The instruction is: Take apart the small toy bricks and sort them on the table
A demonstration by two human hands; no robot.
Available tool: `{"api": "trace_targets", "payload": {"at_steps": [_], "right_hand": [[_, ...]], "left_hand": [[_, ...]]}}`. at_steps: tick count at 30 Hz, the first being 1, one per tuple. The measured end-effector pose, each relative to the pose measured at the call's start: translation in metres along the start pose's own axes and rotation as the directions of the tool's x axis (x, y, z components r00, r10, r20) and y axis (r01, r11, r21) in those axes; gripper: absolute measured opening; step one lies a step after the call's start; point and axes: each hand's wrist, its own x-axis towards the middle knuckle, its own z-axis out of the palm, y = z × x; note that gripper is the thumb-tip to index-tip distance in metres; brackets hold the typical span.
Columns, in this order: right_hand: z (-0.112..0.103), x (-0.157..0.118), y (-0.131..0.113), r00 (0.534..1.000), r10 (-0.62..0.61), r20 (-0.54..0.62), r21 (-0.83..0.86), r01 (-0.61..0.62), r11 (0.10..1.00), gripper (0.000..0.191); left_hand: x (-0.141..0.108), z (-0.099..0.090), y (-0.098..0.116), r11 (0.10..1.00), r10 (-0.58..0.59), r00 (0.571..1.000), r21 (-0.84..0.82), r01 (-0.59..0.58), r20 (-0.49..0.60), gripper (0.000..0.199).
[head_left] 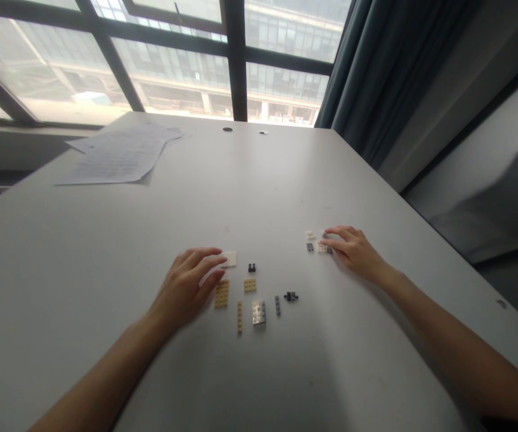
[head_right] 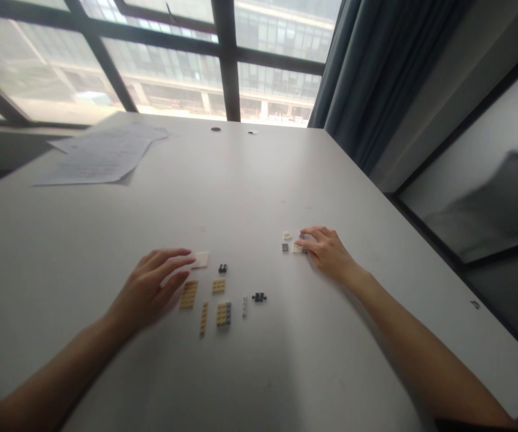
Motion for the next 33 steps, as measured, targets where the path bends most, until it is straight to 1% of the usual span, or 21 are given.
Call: {"api": "trace_targets", "payload": {"at_steps": [2, 7, 16, 19, 22, 24, 27, 30, 33], "right_hand": [[-0.001, -0.001, -0.001, 1.0, -0.01, -0.008, 0.007, 0.01, 1.0, 0.034], [0.002, -0.005, -0.004, 0.997, -0.069, 0.023, 0.01, 0.069, 0.998, 0.032], [0.0, -0.006, -0.002, 0.999, -0.04, 0.035, -0.002, 0.041, 0.999, 0.033], [-0.002, -0.007, -0.002, 0.999, -0.028, 0.016, 0.007, 0.028, 1.0, 0.036], [-0.006, -0.008, -0.008, 0.999, -0.02, -0.026, 0.044, 0.021, 0.999, 0.036], [-0.007, -0.007, -0.017, 0.998, -0.037, -0.048, 0.079, 0.041, 0.996, 0.034], [-0.005, -0.002, -0.042, 0.993, -0.114, -0.033, 0.137, 0.117, 0.984, 0.034], [0.005, 0.013, -0.073, 0.977, -0.215, 0.005, 0.187, 0.21, 0.96, 0.037], [0.016, 0.034, -0.103, 0.943, -0.332, 0.005, 0.214, 0.323, 0.922, 0.037]], "left_hand": [[0.0, 0.0, 0.0, 1.0, -0.004, 1.0, -0.003, 0.004, 0.001, 0.025], [-0.001, -0.001, 0.0, 1.0, -0.007, 1.0, -0.01, 0.007, 0.009, 0.025], [0.0, -0.001, 0.002, 1.0, -0.025, 0.999, -0.013, 0.026, 0.025, 0.026], [0.0, -0.002, 0.002, 0.999, -0.035, 0.999, -0.009, 0.035, 0.02, 0.026], [0.001, -0.005, 0.0, 0.998, -0.06, 0.998, 0.006, 0.06, 0.008, 0.027], [0.001, -0.006, -0.001, 0.997, -0.077, 0.997, 0.017, 0.077, 0.024, 0.029], [0.001, -0.007, -0.003, 0.997, -0.071, 0.993, 0.041, 0.067, 0.092, 0.032], [0.001, -0.006, 0.0, 0.999, -0.012, 0.988, 0.054, 0.003, 0.153, 0.033], [0.003, -0.007, 0.005, 0.998, 0.05, 0.977, 0.038, -0.059, 0.206, 0.035]]}}
